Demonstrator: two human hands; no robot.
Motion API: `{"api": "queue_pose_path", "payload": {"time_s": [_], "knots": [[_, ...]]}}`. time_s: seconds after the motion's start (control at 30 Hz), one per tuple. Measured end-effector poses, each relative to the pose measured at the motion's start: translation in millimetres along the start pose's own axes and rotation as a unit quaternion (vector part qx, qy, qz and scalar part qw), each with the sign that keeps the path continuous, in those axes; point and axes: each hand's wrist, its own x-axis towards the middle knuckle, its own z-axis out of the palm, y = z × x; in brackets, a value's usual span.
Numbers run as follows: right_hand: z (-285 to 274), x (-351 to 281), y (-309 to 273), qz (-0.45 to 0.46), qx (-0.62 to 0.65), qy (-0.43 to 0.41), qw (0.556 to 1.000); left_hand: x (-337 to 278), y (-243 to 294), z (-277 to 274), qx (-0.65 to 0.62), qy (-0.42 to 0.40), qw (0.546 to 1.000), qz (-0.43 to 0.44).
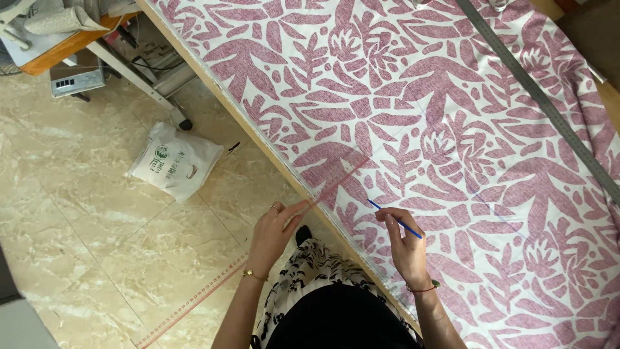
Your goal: Measure and mark patterned fabric on a cutting table using a ruler and a pen.
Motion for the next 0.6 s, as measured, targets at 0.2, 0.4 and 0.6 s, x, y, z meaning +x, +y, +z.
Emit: {"api": "queue_pose_path", "payload": {"time_s": [0.2,0.4,0.6], "knots": [[16.8,13.8,-10.1,0.014,-0.006,-0.002,1.0,10.8,-4.2,-2.7,-0.03,-0.033,0.998,-0.033],[20.9,24.7,-8.4,0.016,-0.042,-0.004,0.999,16.5,-9.5,-0.7,-0.048,-0.018,0.999,0.001],[21.4,38.4,-17.1,0.019,-0.04,0.002,0.999,21.4,-8.0,-6.7,-0.049,-0.058,0.997,-0.029]]}}
